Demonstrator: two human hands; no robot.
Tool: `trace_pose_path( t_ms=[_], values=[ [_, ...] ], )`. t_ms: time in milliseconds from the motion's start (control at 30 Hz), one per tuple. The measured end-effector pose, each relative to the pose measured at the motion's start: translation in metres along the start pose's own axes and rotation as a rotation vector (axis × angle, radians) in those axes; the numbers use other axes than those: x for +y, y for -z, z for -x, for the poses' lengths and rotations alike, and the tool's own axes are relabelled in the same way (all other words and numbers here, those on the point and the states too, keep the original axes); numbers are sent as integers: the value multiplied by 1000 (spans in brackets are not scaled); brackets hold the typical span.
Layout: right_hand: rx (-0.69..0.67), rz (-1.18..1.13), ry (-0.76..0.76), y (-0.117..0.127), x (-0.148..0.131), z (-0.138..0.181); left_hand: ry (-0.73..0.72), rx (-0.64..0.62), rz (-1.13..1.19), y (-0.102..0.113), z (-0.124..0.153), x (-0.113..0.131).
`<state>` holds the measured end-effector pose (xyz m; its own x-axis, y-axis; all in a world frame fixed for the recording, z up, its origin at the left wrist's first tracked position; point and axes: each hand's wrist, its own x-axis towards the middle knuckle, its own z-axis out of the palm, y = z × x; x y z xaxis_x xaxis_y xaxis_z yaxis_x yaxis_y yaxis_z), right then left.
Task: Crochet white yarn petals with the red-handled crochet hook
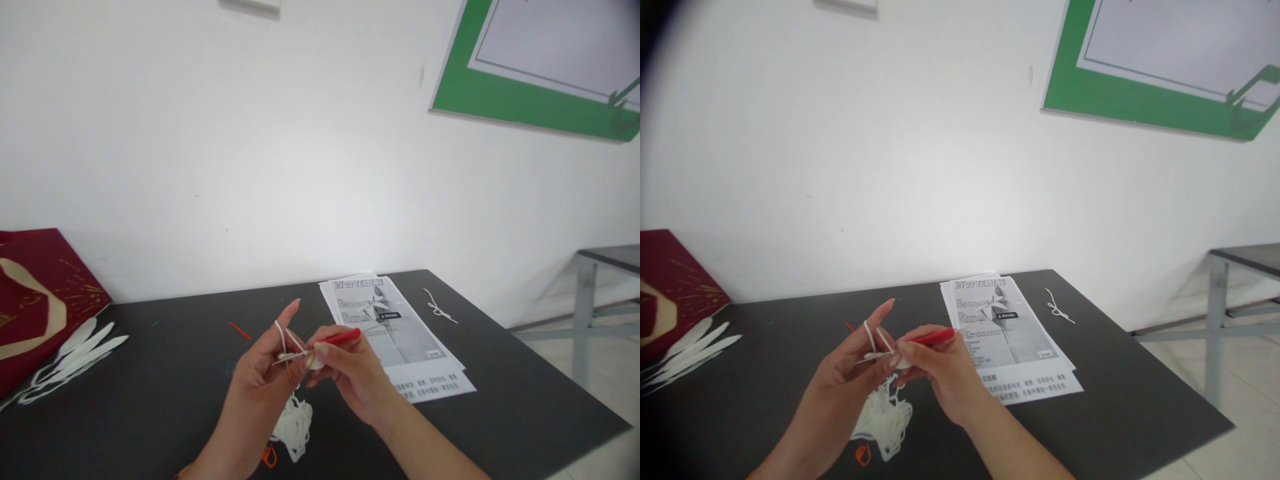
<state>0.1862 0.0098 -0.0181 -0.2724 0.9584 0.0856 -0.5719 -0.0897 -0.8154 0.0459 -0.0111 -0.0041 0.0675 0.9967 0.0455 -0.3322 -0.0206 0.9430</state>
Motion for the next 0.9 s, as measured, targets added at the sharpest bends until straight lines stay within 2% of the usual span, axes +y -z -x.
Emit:
trace_pose_path(
  t_ms=[200,333,533,700,900],
  values=[
    [74,6,29,2,1,-1,-96,24,-96,2,-2,-3],
    [96,-7,45,3,1,-3,-80,59,-90,2,-2,-3],
    [142,-14,62,4,3,-5,-14,-41,-82,7,-8,0],
    [129,-20,80,3,1,-4,21,17,39,-2,-5,0],
    [123,1,47,2,3,-4,21,98,66,-8,-1,-2]
  ],
)
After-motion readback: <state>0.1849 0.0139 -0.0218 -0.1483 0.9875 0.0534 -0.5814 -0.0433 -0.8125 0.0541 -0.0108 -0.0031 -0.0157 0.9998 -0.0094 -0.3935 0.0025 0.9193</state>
